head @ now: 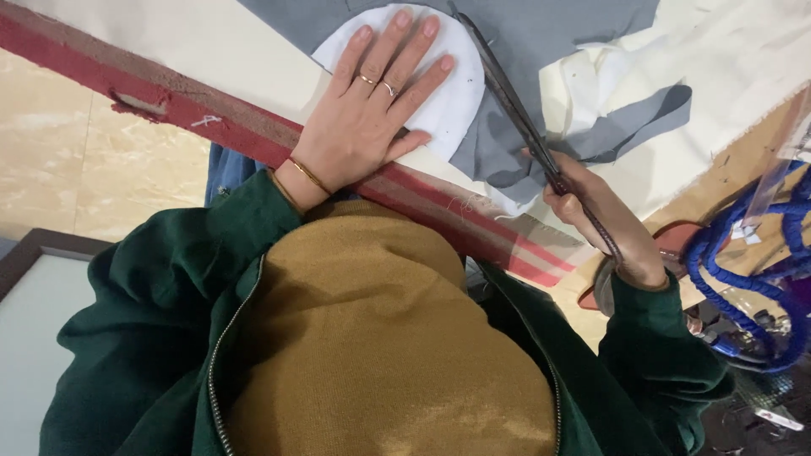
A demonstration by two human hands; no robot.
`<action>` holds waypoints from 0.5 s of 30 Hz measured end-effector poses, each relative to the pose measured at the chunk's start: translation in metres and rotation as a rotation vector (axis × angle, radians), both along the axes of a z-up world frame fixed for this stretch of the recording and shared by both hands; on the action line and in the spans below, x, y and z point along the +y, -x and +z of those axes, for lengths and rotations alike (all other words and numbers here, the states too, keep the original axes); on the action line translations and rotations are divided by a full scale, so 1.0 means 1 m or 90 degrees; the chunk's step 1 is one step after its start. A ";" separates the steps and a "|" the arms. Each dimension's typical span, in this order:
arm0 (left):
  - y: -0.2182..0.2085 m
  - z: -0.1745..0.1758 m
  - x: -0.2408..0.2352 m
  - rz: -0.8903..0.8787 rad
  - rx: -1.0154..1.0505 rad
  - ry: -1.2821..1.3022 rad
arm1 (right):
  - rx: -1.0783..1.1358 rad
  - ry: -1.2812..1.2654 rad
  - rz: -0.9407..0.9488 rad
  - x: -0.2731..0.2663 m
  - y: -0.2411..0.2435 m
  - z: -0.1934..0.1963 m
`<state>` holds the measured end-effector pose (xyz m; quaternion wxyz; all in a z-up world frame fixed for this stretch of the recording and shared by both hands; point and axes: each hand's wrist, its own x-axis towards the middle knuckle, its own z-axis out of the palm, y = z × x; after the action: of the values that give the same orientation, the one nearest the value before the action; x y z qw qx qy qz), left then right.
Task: Cutting out fabric pieces using a paper template and scissors on a work table in a garment factory.
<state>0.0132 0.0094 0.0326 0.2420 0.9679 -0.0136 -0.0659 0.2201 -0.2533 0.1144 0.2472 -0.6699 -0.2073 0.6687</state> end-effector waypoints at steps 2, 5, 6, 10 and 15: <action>-0.001 0.001 0.000 0.001 -0.003 0.020 | -0.023 -0.012 0.019 -0.002 -0.001 -0.004; 0.000 0.001 0.000 0.005 -0.017 0.017 | -0.049 -0.013 0.024 -0.003 -0.004 -0.003; 0.000 0.000 0.000 0.006 -0.017 0.017 | -0.049 -0.012 0.025 -0.003 -0.005 -0.004; 0.000 0.000 -0.001 0.009 -0.020 0.021 | -0.052 -0.038 0.036 -0.001 -0.011 -0.004; 0.001 -0.003 -0.001 0.008 -0.031 0.012 | -0.051 0.014 0.023 -0.005 -0.021 -0.009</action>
<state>0.0126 0.0084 0.0299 0.2513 0.9670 -0.0141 -0.0407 0.2410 -0.2587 0.1054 0.2195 -0.6949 -0.2214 0.6480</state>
